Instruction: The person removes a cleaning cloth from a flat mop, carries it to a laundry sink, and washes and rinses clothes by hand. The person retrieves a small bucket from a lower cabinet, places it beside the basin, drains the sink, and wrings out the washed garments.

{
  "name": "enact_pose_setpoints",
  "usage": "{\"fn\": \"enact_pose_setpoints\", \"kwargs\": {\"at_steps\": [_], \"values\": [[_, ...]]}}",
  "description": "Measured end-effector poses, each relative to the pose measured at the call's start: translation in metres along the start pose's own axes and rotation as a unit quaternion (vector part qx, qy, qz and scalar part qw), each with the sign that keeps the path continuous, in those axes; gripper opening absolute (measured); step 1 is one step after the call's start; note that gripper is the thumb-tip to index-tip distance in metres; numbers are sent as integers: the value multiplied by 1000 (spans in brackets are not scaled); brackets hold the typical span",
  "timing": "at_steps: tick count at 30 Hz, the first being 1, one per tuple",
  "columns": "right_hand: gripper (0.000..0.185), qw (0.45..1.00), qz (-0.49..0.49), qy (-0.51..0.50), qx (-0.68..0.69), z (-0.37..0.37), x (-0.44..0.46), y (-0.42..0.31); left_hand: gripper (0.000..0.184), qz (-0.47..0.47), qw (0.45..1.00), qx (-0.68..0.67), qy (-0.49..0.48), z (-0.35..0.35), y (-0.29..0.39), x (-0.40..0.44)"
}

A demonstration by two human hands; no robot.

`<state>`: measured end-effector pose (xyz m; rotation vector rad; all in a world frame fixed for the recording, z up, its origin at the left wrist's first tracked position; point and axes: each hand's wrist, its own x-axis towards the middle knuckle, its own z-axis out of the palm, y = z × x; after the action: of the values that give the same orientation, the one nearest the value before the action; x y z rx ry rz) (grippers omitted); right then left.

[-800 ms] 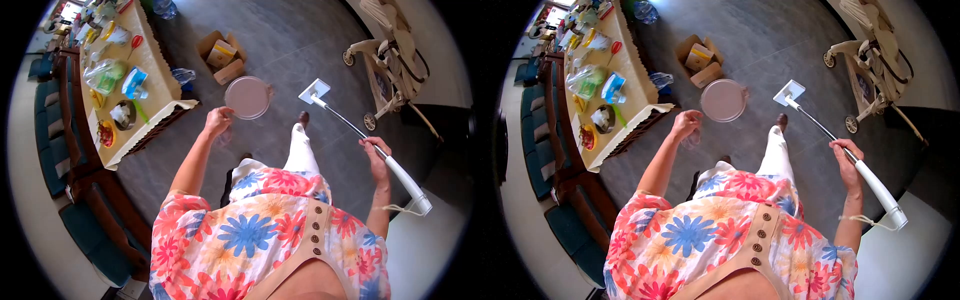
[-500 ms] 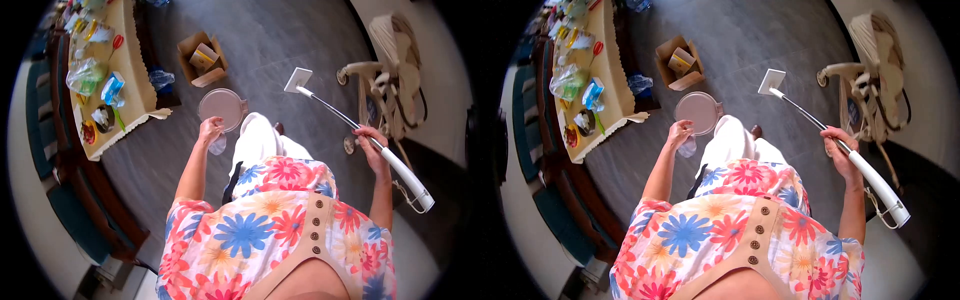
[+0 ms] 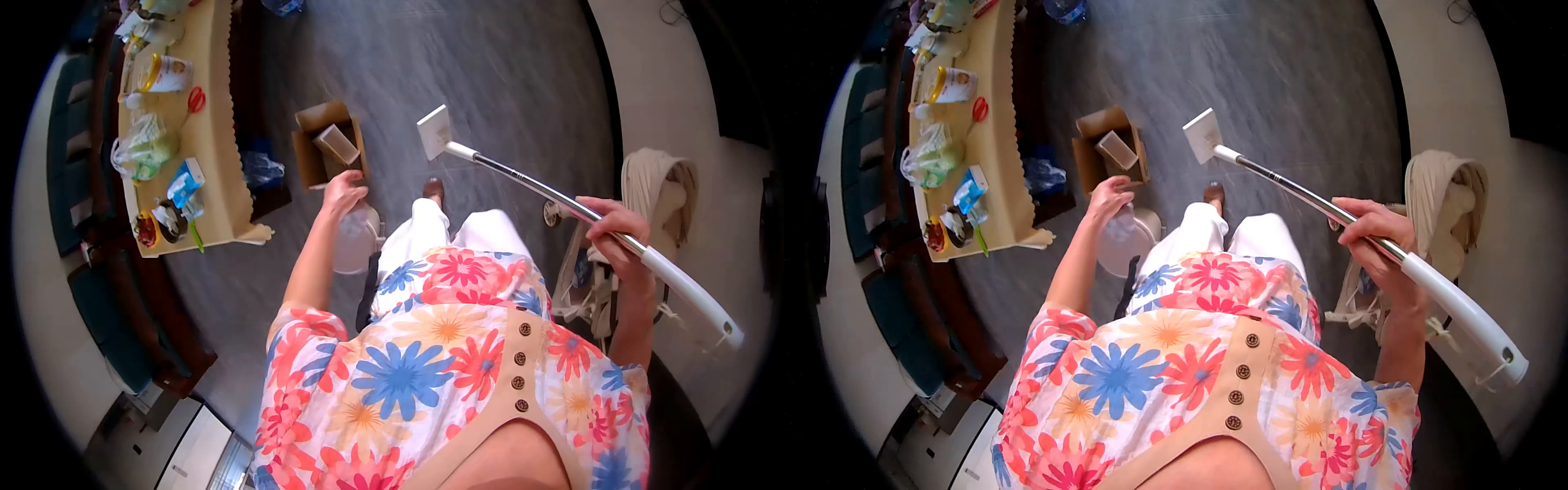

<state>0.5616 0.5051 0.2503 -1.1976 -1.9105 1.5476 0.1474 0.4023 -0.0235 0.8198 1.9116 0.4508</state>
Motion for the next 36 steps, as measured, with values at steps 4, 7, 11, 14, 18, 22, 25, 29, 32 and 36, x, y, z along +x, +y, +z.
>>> {"fn": "enact_pose_setpoints", "kwargs": {"at_steps": [4,7,11,14,18,22,25,29,32,36], "values": [[10,993,-98,-64,-13,-49,68,-18,67,61,994,91,24,-13,93,76],[9,989,-96,-110,-4,-91,126,-28,78,63,985,154,50,-18,137,135],[8,980,-142,-141,12,-141,212,-50,70,72,987,137,41,-35,203,186],[5,971,-169,-171,-5,-184,287,-65,46,15,998,46,38,-48,262,211],[9,959,-176,-222,12,-212,389,-80,30,136,972,61,181,-63,324,239],[11,950,-145,-272,45,-218,493,-98,33,70,956,164,234,-73,357,277],[11,943,-143,-284,101,-211,569,-100,37,63,940,221,252,-93,368,317],[10,948,-98,-288,97,-215,668,-126,39,65,952,216,205,-131,398,392],[9,950,-103,-285,80,-223,740,-153,37,91,963,193,168,-173,432,445],[8,958,-88,-231,146,-239,824,-194,34,108,968,195,114,-253,513,522]]}}
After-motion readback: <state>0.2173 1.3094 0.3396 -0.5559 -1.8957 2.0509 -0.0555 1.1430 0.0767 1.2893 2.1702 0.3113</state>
